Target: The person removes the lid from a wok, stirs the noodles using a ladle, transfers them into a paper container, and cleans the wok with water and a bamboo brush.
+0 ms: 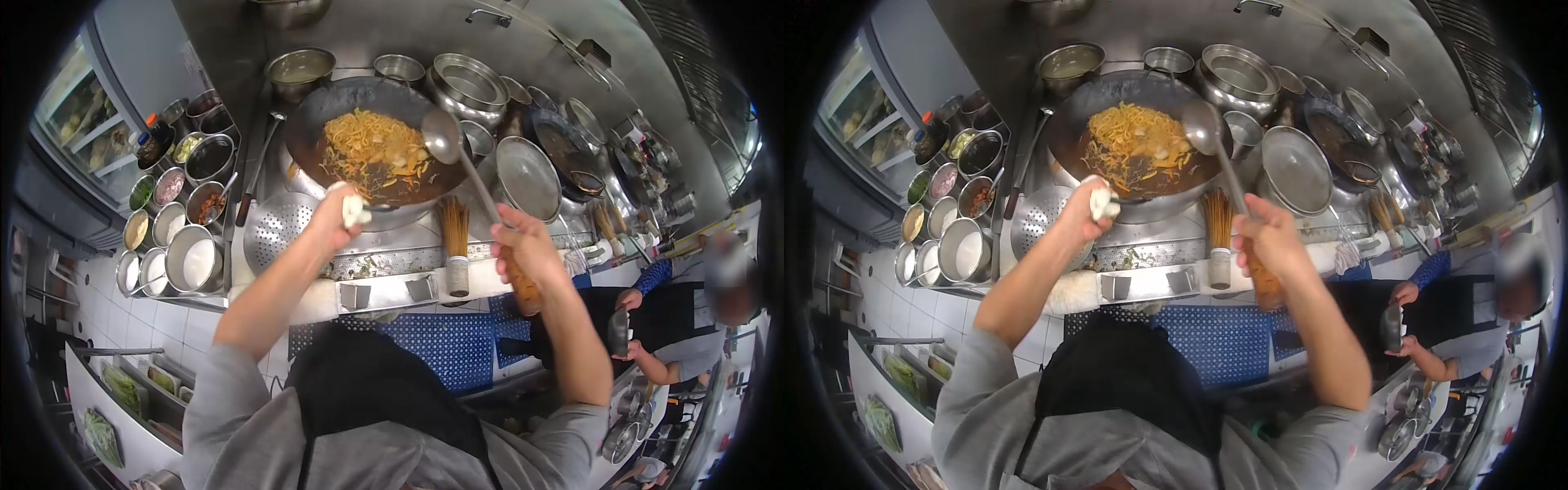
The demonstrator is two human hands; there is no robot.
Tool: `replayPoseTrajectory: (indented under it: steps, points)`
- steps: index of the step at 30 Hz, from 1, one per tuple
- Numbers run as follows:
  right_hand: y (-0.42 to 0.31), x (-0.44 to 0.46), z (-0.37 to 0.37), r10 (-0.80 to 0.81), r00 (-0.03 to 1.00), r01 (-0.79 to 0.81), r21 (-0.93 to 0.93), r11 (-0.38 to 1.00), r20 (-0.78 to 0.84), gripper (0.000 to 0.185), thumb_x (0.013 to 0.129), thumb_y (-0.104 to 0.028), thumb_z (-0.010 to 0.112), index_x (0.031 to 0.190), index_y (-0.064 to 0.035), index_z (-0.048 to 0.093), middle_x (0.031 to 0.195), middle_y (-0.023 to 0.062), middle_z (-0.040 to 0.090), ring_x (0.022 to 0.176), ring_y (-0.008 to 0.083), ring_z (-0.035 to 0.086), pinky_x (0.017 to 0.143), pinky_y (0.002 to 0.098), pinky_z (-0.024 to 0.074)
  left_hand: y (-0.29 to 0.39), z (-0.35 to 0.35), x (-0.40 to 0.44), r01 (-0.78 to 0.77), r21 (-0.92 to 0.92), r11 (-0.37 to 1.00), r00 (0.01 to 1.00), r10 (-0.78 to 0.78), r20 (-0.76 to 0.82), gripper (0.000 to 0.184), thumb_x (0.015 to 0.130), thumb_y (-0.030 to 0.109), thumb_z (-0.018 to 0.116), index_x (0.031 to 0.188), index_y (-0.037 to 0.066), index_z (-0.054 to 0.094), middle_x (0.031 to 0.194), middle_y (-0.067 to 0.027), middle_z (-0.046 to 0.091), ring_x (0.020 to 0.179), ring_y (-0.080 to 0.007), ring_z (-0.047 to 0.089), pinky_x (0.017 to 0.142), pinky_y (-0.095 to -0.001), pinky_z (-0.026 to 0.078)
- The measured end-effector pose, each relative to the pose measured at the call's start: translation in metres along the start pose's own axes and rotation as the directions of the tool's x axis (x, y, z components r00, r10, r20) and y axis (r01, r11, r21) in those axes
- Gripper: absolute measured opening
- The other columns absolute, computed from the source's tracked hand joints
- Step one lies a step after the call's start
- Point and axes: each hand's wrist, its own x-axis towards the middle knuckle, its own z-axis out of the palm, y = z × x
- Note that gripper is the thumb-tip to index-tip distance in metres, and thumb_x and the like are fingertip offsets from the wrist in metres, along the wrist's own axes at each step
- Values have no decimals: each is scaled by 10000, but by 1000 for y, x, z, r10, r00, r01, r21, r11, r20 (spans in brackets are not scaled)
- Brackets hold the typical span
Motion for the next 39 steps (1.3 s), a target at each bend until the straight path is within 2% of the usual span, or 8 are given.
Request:
replayPoseTrajectory:
  steps: [7,11,15,19,28,32,37,39]
  points:
    - [-35,5,-19,152,988,-156,157,975,36,677,932,-127,577,1500,-44,219,693,49,557,492,155,518,427,306,444,-81,-41,2,-490,395,777,848,530,8,312,679,-7,624,985,13,567,816,-83,612,670,-205,619,582,-348,523]
    - [10,15,55,51,981,-136,473,871,189,581,961,-197,557,1460,-111,273,700,23,551,501,129,504,450,287,461,-13,-6,-17,-321,402,857,933,360,-22,250,703,32,637,947,-10,596,798,-94,629,657,-214,630,549,-350,514]
    - [79,12,54,-112,801,-560,802,209,588,262,993,-295,497,1184,-116,499,672,15,548,485,129,503,470,258,463,24,-22,-15,-2,246,969,997,-17,78,90,745,122,607,796,84,544,665,-52,575,468,-182,539,310,-275,339]
    - [109,-10,50,-57,896,-411,871,269,441,373,1009,-395,447,1106,-66,594,623,32,535,429,147,496,361,234,402,4,-26,-27,41,54,998,999,-41,-1,83,753,143,607,760,120,528,655,-36,565,462,-181,523,304,-268,293]
    - [379,82,38,395,896,-410,36,911,202,389,937,-240,539,1241,0,567,941,178,656,752,238,683,571,351,585,-1,-14,-40,42,86,995,995,-34,-96,143,763,178,632,888,120,593,766,-44,619,620,-221,613,512,-384,496]
    - [492,163,44,-253,941,1,-743,670,-227,433,864,-211,603,1224,25,563,1141,243,622,945,411,652,793,471,551,-9,-9,-48,24,109,994,995,-13,-97,189,761,207,648,924,121,606,853,-62,632,730,-259,634,697,-504,551]
    - [553,236,34,148,968,80,-808,584,203,409,873,-315,582,1156,-20,604,1152,261,607,990,370,644,769,475,547,-20,-23,-32,4,106,994,995,7,-100,206,755,240,657,916,120,612,869,-79,641,767,-274,645,722,-535,555]
    - [525,214,34,252,966,-213,-361,908,63,481,923,-390,514,1269,-56,514,1249,209,563,1047,369,624,674,464,568,-25,-22,-30,38,39,998,997,-36,-62,190,753,236,660,903,127,616,806,-61,652,713,-265,652,690,-516,558]
